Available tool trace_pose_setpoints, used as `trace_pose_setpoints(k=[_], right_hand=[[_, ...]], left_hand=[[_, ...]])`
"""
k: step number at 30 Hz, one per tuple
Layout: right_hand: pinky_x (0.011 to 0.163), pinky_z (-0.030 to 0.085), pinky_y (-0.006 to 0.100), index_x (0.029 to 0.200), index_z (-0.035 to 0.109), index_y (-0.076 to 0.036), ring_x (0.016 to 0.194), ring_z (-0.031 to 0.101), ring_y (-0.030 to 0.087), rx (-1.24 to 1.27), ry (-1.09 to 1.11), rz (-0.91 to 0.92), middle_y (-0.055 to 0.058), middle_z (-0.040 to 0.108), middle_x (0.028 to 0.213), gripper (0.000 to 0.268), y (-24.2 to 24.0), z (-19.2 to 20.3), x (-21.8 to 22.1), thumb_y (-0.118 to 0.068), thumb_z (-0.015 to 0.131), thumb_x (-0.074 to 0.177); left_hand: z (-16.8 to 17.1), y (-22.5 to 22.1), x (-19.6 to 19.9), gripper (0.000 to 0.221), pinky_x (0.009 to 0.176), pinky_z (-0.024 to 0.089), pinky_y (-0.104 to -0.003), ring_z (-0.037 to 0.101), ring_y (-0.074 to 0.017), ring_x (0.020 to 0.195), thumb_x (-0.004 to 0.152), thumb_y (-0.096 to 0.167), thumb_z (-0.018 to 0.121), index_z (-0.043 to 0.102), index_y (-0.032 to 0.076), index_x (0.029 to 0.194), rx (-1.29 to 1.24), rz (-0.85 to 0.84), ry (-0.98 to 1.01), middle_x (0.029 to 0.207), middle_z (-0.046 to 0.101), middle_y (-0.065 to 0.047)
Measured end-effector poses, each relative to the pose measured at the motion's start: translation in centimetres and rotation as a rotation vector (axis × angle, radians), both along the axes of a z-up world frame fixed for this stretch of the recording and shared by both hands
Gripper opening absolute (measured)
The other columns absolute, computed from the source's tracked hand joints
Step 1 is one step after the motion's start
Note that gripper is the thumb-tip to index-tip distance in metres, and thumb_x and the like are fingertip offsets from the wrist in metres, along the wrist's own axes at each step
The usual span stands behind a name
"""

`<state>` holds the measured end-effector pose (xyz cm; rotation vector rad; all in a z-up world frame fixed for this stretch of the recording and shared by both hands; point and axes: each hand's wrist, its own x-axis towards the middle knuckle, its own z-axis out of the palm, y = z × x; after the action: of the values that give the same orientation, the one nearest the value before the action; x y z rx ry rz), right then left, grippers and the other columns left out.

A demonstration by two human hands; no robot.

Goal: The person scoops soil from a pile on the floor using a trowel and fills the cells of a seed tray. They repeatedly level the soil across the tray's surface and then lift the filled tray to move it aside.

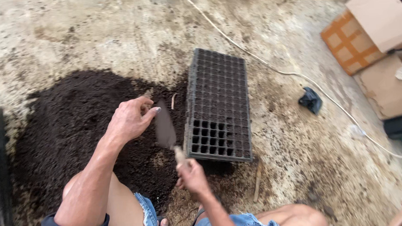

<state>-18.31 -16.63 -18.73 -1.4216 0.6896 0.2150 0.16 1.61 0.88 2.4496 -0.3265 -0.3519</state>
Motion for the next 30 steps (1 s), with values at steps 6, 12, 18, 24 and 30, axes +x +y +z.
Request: trace_pose_setpoints(k=[6, 12, 18, 24, 30], right_hand=[[0.088, 0.047, 0.059, 0.125, 0.052, -0.021, 0.109, 0.068, 0.052, -0.656, 0.195, 0.281, 0.027, 0.075, 0.115, 0.039, 4.6, -7.3, 4.1, -0.044, 0.062, 0.095], [0.1, 0.053, 0.058, 0.164, 0.041, -0.019, 0.12, 0.067, 0.045, -0.932, -0.078, 0.245, 0.017, 0.063, 0.143, 0.068, 3.4, -18.5, 12.3, -0.03, 0.062, 0.1], [0.089, 0.059, 0.047, 0.159, 0.05, -0.034, 0.091, 0.077, 0.035, -0.739, -0.239, 0.513, 0.013, 0.08, 0.107, 0.074, 6.2, -14.7, 8.3, -0.006, 0.059, 0.091], [0.093, 0.05, 0.021, 0.147, 0.071, -0.015, 0.105, 0.065, 0.006, -0.257, -0.193, 0.285, -0.007, 0.077, 0.127, 0.058, 9.2, -14.4, 1.1, -0.024, 0.07, 0.089], [0.04, 0.034, 0.022, 0.148, 0.074, -0.023, 0.044, 0.044, 0.004, 0.036, 0.072, 0.213, -0.002, 0.059, 0.071, 0.057, 6.0, -4.5, -3.2, -0.024, 0.07, 0.091]], left_hand=[[2.5, 3.8, -1.9, 0.039, 0.081, 0.051, -0.048, 0.071, -0.0279, 0.097, 0.106, 0.044, 0.064, 0.071, 0.014, 0.131, -0.003, 0.048, 0.007, 0.098, 0.078, -0.003], [3.3, 8.5, -3.0, 0.044, 0.088, 0.054, -0.043, 0.076, -0.0244, 0.096, 0.102, 0.046, 0.066, 0.072, 0.017, 0.134, -0.007, 0.141, -0.041, 0.097, 0.082, 0.0], [2.9, 10.3, -3.0, 0.043, 0.081, 0.056, -0.041, 0.077, -0.0233, 0.086, 0.101, 0.044, 0.068, 0.074, 0.014, 0.132, -0.075, 0.148, -0.113, 0.098, 0.083, -0.007], [1.7, 8.0, -1.7, 0.041, 0.088, 0.052, -0.043, 0.074, -0.026, 0.099, 0.101, 0.042, 0.067, 0.073, 0.017, 0.133, -0.043, 0.113, -0.038, 0.098, 0.081, 0.0], [3.9, 3.5, -1.6, 0.043, 0.09, 0.054, -0.047, 0.073, -0.0299, 0.102, 0.105, 0.043, 0.066, 0.072, 0.017, 0.138, -0.025, 0.121, 0.08, 0.108, 0.078, -0.012]])
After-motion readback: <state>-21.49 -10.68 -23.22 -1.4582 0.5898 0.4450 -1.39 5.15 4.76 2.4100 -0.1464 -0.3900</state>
